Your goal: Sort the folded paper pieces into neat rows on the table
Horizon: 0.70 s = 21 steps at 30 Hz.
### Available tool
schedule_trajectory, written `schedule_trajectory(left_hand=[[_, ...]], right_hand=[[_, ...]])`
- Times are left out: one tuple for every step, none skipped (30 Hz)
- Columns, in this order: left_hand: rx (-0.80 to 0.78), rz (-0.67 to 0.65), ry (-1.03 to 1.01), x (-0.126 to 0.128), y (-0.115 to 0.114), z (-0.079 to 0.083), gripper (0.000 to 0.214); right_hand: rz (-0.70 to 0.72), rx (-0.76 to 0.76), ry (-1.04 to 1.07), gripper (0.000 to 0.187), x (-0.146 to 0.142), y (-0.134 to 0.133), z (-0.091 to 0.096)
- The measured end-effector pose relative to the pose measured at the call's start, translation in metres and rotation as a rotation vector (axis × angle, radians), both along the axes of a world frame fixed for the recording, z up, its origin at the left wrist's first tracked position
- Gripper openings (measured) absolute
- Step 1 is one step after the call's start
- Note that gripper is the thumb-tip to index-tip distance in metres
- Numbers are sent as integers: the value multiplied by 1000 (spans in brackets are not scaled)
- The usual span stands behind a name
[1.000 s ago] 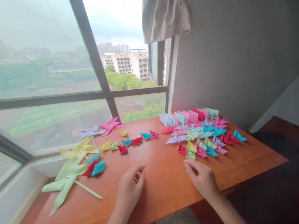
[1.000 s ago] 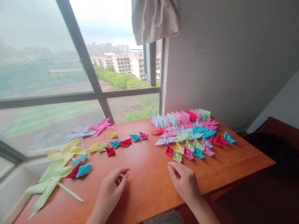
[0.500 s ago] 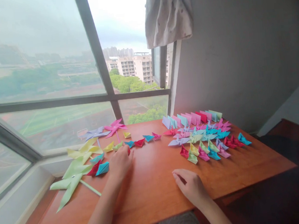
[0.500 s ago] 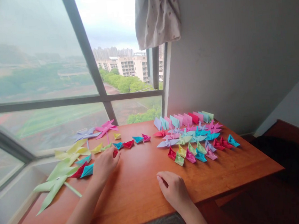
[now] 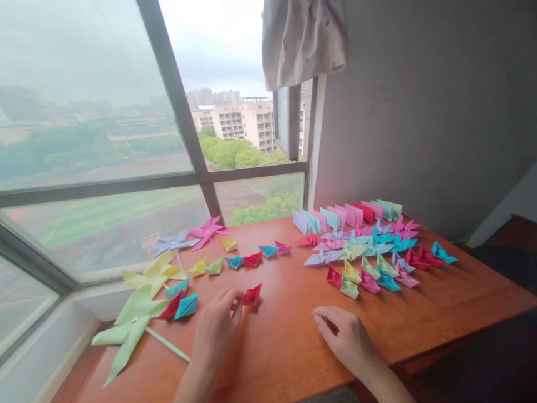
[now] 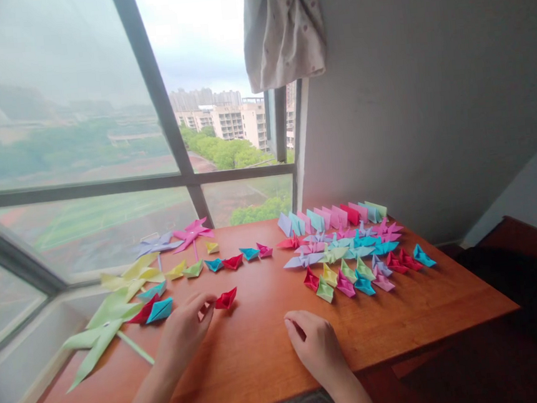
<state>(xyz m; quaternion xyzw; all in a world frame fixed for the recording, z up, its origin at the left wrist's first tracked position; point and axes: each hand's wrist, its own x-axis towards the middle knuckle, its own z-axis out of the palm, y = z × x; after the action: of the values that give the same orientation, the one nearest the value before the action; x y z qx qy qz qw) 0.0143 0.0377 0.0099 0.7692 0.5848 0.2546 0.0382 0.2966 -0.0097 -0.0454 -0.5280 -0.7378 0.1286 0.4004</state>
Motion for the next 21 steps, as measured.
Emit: schedule_trajectory(left_hand=[[7,-45,-66,4,-4,-4,18],[5,-82,-125,10,-8,-7,19],[-1,-115,-181,16,-12,-10,19],[-12,-146,-230,22,-15,-12,20],[-29,-179,-268,29,-18,-14,20],[-48,-209,-293,35,-21,-16,20],[-65,-236,-308,41,-23,-17,21],[-78,-259,-315,47,-25,-18,21],[-87,-281,-318,51,-26,-19,21],[-93,-300,-320,55,-27,-20,21],[-97,-319,-323,58,-28,-21,21],[-100,-334,-325,60,-29,-23,21],[-104,-346,-324,62,-30,-24,21],[-110,-352,-319,63,-31,-26,21],[-112,-351,-314,64,-31,-28,22],[-111,-345,-307,65,-32,-29,22],[-109,-335,-302,65,-33,-30,23],[-109,-325,-298,65,-34,-31,23],[-112,-315,-297,64,-34,-31,24],[-116,-306,-298,64,-35,-32,25],[-119,-298,-300,63,-35,-33,26]], right_hand=[[-2,-3,7,24,0,0,0],[-5,-5,14,24,0,0,-1],[-7,-8,22,24,0,0,-1],[-2,-15,29,24,0,-1,0],[6,-21,35,24,-1,-1,0],[18,-26,40,25,-1,-2,1],[34,-27,43,25,-2,-3,3],[51,-26,43,26,-2,-4,4],[66,-22,41,26,-3,-6,6],[77,-15,37,25,-3,-6,7],[86,-8,31,24,-3,-7,8],[93,1,21,22,-4,-8,9],[94,12,9,21,-4,-8,10],[94,26,-7,21,-5,-8,10],[92,42,-26,22,-5,-8,11],[88,54,-44,22,-6,-8,11],[84,64,-57,23,-6,-8,11],[79,71,-64,23,-6,-8,11],[71,75,-62,22,-6,-8,11],[57,82,-51,22,-5,-9,11],[34,90,-34,22,-2,-9,11]])
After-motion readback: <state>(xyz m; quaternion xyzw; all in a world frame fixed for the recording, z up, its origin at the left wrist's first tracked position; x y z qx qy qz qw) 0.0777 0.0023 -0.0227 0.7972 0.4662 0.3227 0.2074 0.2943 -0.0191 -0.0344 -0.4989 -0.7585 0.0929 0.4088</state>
